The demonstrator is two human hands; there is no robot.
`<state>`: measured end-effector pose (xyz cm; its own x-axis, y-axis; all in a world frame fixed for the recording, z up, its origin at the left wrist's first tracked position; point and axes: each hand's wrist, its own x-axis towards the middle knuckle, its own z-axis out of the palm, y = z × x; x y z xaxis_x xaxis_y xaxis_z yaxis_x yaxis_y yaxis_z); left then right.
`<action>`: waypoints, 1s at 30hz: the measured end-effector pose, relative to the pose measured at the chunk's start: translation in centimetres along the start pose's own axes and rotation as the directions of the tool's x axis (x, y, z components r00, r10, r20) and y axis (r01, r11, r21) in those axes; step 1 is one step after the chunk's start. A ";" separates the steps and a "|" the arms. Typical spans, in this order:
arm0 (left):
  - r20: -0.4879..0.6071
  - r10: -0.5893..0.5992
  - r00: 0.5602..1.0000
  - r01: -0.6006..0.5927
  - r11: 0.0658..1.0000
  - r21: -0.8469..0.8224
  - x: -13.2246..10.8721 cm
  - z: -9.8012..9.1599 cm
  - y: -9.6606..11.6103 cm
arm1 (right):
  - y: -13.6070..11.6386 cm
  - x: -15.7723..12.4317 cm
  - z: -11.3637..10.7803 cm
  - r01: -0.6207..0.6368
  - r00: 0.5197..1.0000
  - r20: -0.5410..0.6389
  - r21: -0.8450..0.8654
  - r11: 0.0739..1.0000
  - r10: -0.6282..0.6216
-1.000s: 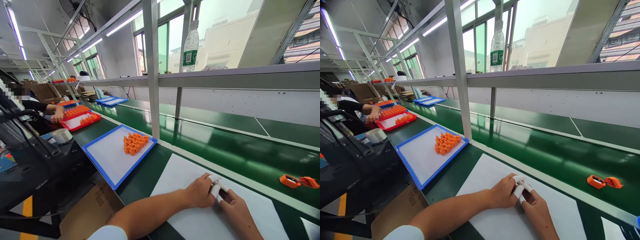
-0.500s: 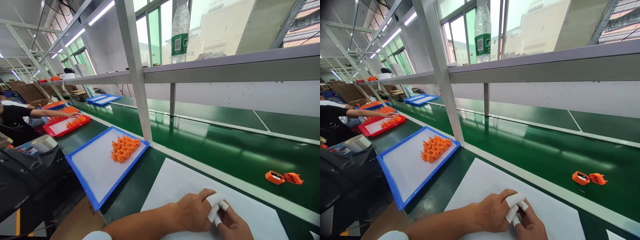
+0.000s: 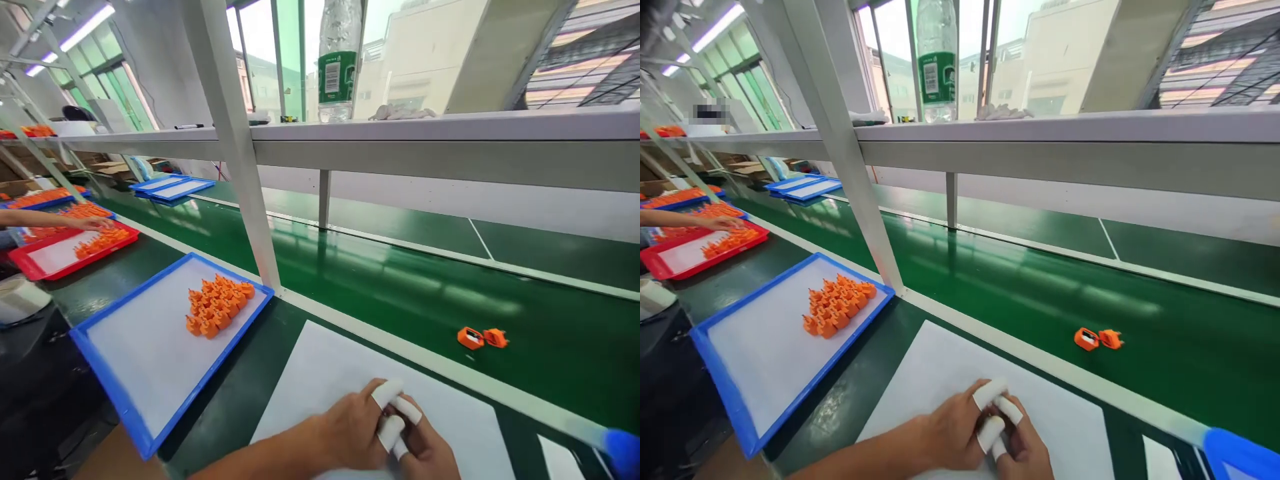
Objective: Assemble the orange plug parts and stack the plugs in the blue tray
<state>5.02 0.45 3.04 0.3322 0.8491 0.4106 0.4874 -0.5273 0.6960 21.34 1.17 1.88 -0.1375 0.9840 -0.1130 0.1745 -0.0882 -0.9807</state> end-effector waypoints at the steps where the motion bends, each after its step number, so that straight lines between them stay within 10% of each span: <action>1: -0.024 0.038 0.999 -0.039 0.998 -0.050 0.0 0.3 -0.3 | -0.6 0.1 0.1 0.021 1.000 0.005 0.030 0.999 -0.021; 4: -0.060 -0.014 0.998 -0.006 0.948 -0.318 0.4 0.8 -0.4 | -1.5 0.5 0.1 0.126 0.986 0.085 0.162 0.979 -0.141; 8: 0.056 -0.328 0.943 0.262 0.627 -0.734 1.9 0.3 0.1 | -1.2 1.0 -0.4 0.202 0.967 0.093 0.288 0.936 -0.238; 15: 0.298 -0.393 0.870 0.396 0.196 -0.897 3.3 -0.9 -1.2 | -1.6 0.4 0.1 0.266 0.939 0.116 0.358 0.895 -0.325; 30: 0.184 -0.491 0.851 0.350 0.271 -0.897 3.4 -0.8 -2.3 | -0.9 0.9 0.7 0.271 0.950 0.056 0.347 0.898 -0.308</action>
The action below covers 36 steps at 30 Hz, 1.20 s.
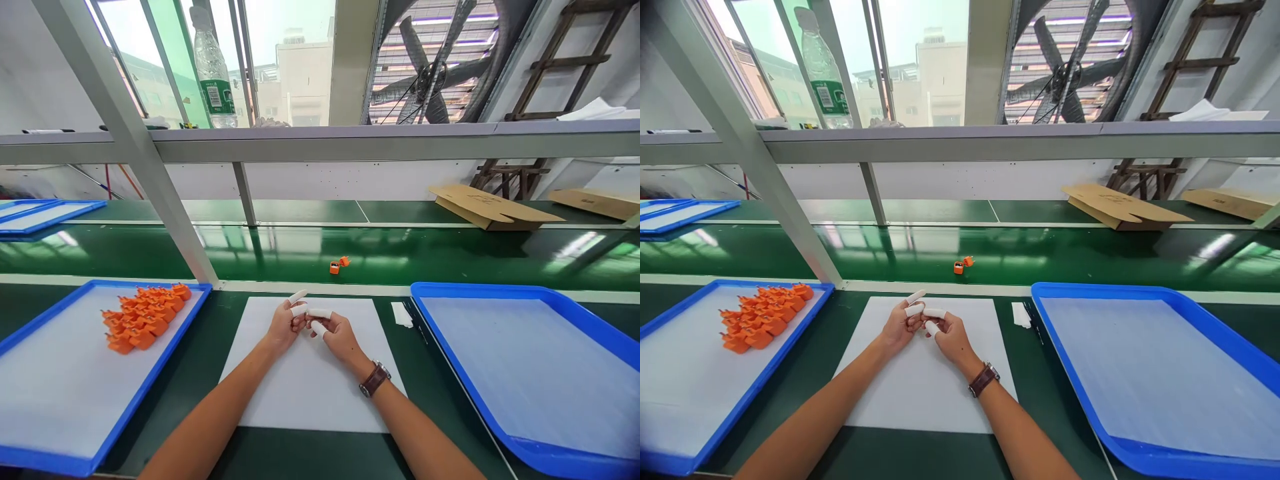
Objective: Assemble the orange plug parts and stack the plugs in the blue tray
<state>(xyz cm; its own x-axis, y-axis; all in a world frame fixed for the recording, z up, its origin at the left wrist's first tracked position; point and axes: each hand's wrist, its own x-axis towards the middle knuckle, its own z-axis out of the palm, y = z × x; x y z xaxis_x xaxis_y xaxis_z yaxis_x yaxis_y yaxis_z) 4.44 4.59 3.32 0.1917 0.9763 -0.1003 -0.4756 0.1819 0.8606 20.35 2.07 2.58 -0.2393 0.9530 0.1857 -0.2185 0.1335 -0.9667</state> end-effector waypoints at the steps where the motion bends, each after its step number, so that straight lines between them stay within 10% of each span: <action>1: -0.035 0.028 0.999 -0.027 1.000 0.009 0.1 -0.1 -0.2 | 0.1 0.1 -0.1 -0.009 1.000 -0.016 -0.008 1.000 0.009; 11: -0.124 0.086 0.989 -0.043 0.948 0.316 1.3 -0.3 -1.3 | 0.6 0.6 0.0 -0.044 0.993 -0.110 -0.019 0.999 0.042; 26: -0.077 0.252 0.965 -0.098 0.613 0.784 17.6 0.7 1.8 | 1.1 1.7 0.0 -0.098 0.979 -0.165 0.115 0.989 0.116; 30: 0.000 0.208 0.978 -0.133 0.626 0.768 14.2 1.0 2.4 | 0.7 2.1 -0.3 -0.107 0.961 -0.224 0.239 0.965 0.162; 36: 0.175 0.085 0.981 -0.191 0.596 0.780 2.0 -0.4 2.8 | 0.5 2.4 -0.9 -0.170 0.940 -0.199 0.431 0.886 0.277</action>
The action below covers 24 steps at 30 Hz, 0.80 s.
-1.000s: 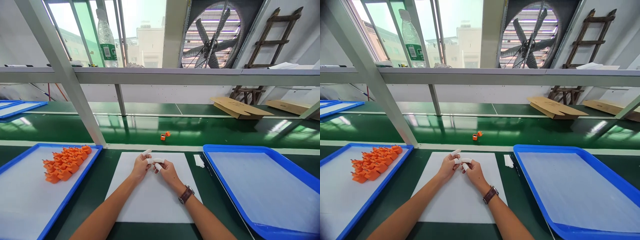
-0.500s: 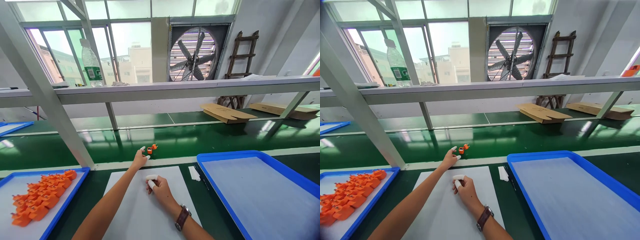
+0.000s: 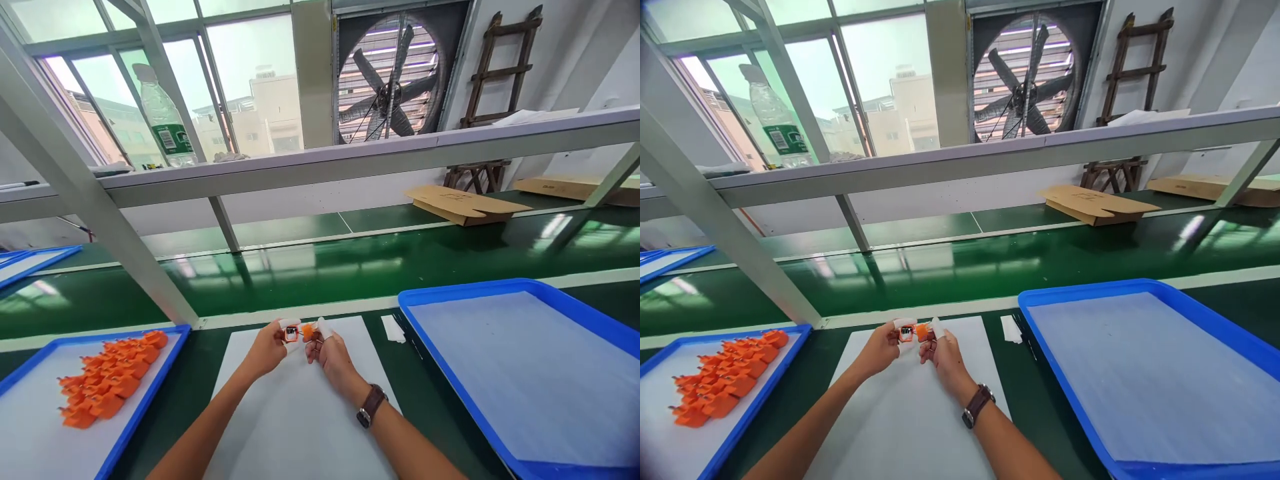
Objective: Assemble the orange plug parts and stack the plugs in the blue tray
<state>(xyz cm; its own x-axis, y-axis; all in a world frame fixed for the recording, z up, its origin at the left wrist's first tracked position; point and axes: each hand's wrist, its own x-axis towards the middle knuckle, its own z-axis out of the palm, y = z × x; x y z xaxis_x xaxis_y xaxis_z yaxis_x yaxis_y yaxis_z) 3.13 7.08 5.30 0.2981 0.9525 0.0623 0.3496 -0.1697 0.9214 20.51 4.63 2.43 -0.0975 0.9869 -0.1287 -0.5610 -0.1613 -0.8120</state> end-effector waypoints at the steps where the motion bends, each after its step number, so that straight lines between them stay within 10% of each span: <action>1: 0.005 0.024 1.000 -0.025 0.999 0.044 -1.8 -0.1 0.0 | -0.1 -0.2 0.0 -0.014 0.999 0.049 -0.019 1.000 0.015; 10: 0.049 -0.127 0.991 0.135 0.962 -0.236 -7.0 -0.1 -0.3 | 0.1 -2.3 0.1 0.187 0.962 0.255 -0.374 0.908 -0.093; 18: -0.234 -0.035 0.972 0.057 0.995 0.086 -7.5 -0.3 -1.4 | 0.2 -3.2 0.6 0.433 0.883 0.397 -0.489 0.757 -0.248; 24: -0.305 -0.121 0.945 0.097 0.991 -0.091 -7.4 0.7 -1.9 | 0.8 -4.1 1.1 0.316 0.935 0.328 -0.599 0.736 -0.135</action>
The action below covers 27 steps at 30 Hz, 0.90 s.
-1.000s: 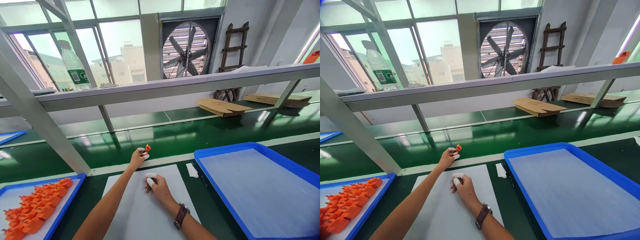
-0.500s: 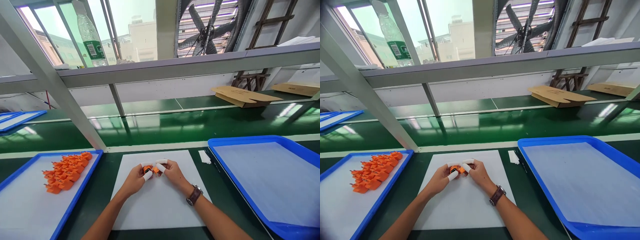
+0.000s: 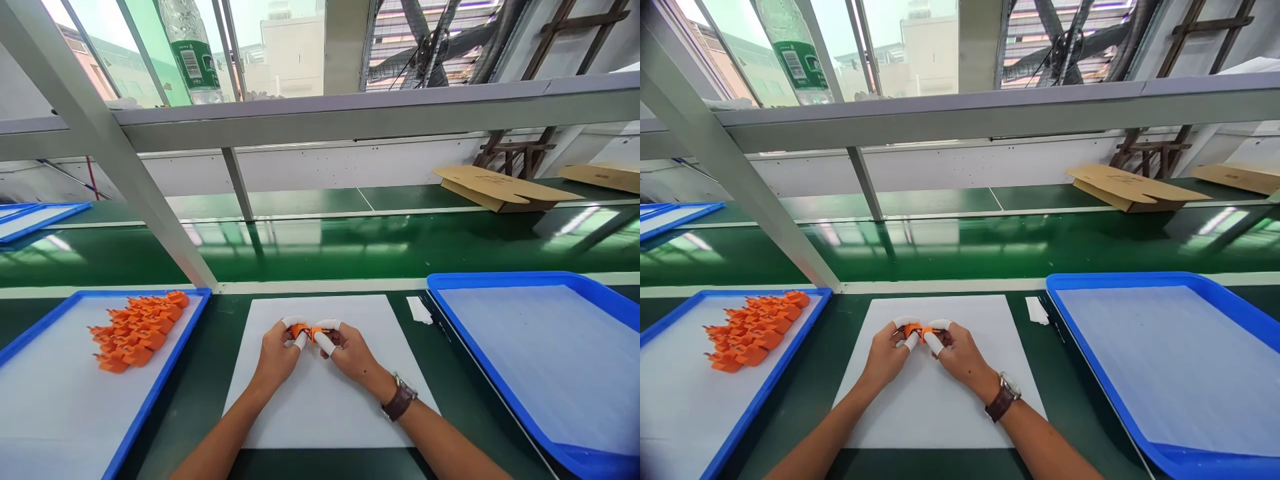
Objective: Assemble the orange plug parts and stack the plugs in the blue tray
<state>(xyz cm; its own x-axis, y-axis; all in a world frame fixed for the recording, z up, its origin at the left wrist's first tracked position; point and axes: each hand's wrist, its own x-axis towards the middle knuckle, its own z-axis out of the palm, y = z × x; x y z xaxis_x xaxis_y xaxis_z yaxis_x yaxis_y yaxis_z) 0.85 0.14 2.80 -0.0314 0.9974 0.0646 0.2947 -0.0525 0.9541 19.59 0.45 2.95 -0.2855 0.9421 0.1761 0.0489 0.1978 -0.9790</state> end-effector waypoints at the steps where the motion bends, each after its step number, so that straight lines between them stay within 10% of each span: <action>1: -0.002 -0.012 1.000 0.012 0.999 -0.031 0.0 0.2 -0.1 | 0.0 0.0 0.1 -0.033 0.999 0.008 0.017 0.999 0.033; 8: 0.070 -0.061 0.996 0.072 0.982 -0.176 0.5 0.9 0.2 | 0.7 0.4 0.2 -0.022 0.994 -0.103 0.116 0.993 0.034; 13: -0.042 0.017 0.999 -0.019 0.999 -0.050 0.3 1.3 0.5 | 0.8 0.3 0.2 -0.008 0.995 -0.104 0.036 0.999 0.011; 19: 0.174 0.074 0.982 -0.066 0.996 -0.052 0.2 0.5 -0.1 | 1.0 0.4 0.0 0.017 0.989 -0.144 0.004 1.000 -0.016; 27: 0.107 0.239 0.965 -0.254 0.951 0.175 -0.2 0.8 0.0 | -0.1 -0.2 -0.3 0.090 0.988 -0.106 -0.206 0.974 -0.113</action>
<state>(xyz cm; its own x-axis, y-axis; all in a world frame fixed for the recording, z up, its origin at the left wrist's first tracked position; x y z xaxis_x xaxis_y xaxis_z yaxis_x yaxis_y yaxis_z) 1.57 -0.06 2.53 0.1420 0.9554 0.2588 0.4558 -0.2952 0.8397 19.88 0.33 3.02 -0.1857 0.9370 0.2958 0.2196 0.3330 -0.9170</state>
